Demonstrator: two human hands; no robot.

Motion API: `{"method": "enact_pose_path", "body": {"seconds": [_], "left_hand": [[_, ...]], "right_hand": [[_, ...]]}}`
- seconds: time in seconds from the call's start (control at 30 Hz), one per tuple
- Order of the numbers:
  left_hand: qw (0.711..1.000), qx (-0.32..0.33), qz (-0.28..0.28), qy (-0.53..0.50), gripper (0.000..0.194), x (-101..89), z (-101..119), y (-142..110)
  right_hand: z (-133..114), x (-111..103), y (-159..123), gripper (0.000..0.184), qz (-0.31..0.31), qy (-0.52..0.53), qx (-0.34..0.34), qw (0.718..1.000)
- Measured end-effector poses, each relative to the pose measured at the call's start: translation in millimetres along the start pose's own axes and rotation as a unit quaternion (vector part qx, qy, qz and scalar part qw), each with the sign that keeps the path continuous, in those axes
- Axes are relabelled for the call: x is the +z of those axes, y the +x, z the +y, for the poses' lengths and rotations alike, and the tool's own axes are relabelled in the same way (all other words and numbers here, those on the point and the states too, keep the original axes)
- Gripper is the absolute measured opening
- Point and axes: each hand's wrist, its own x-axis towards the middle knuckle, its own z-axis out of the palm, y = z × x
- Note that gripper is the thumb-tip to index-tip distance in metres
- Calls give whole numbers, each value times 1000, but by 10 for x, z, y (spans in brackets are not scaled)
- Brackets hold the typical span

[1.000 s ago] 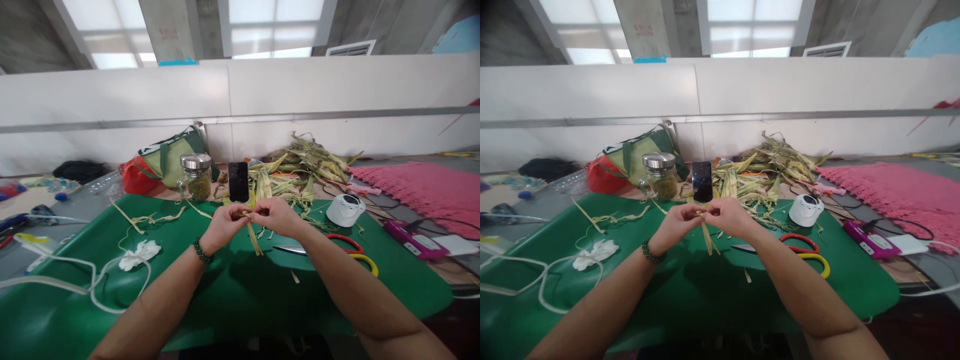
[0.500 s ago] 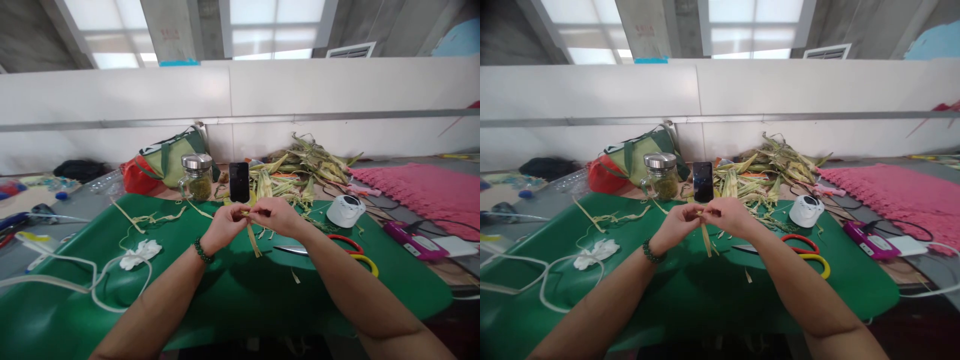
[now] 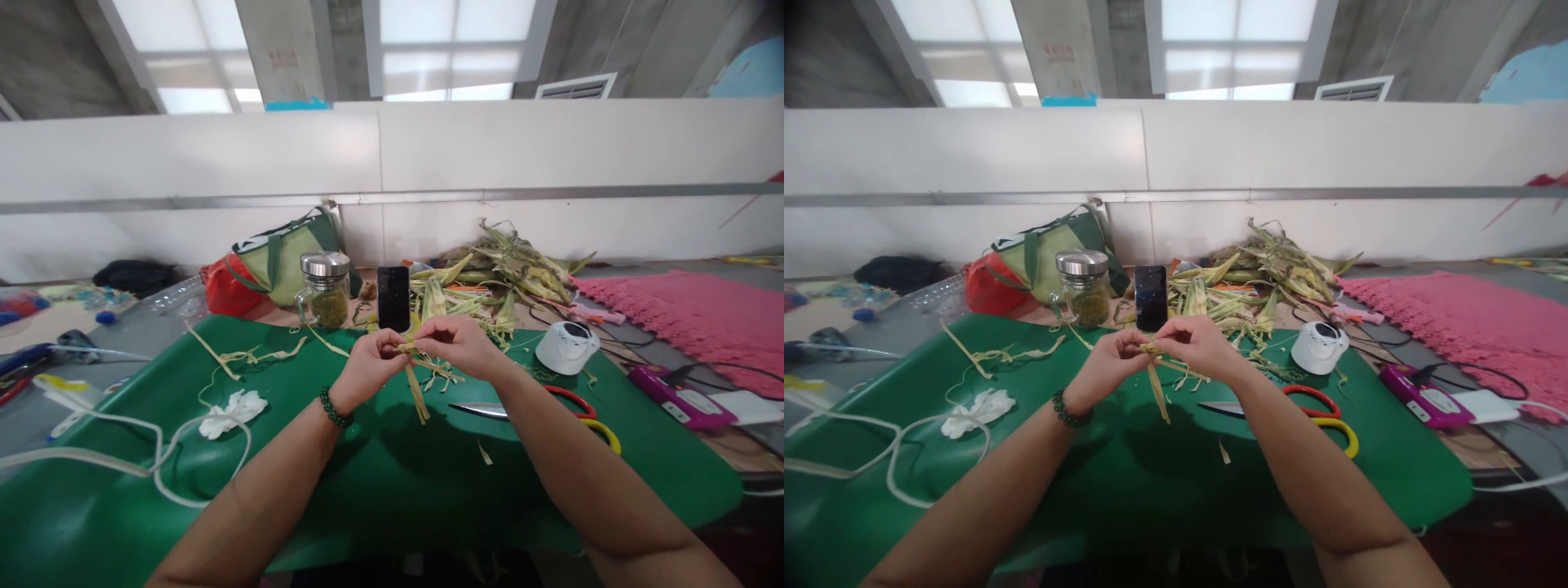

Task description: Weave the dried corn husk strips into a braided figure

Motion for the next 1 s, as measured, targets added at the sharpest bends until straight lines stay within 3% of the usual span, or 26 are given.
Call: {"method": "enact_pose_path", "body": {"seconds": [0.17,0.27,0.37,0.43,0.53,0.6,0.73,0.83,0.9,1.0], "left_hand": [[999,-20,-29,-29,17,12,-10,2],[998,-24,-46,-27,14,19,-10,11],[999,-21,-41,-24,14,22,-23,23],[1000,-1,-28,2,12,22,-42,26],[994,47,11,94,9,33,-76,13],[987,74,26,139,9,49,-93,-2],[992,85,16,93,13,72,-101,-2],[998,29,41,-47,18,58,-83,35],[986,2,88,-145,24,44,-63,58],[966,4,140,-215,28,44,-27,66]], "right_hand": [[106,132,23,12,43,-38,-69,996],[139,199,6,20,69,-94,-112,987],[93,191,-41,21,94,-239,-212,943],[30,176,-76,21,67,-351,-252,899],[-51,183,-109,21,-7,-476,-233,848],[-70,202,-116,19,-39,-515,-202,832],[-77,240,-137,25,-31,-481,-204,852],[-131,285,-203,28,50,-381,-267,884],[-173,337,-250,26,68,-307,-278,908],[-177,432,-260,21,25,-280,-155,947]]}}
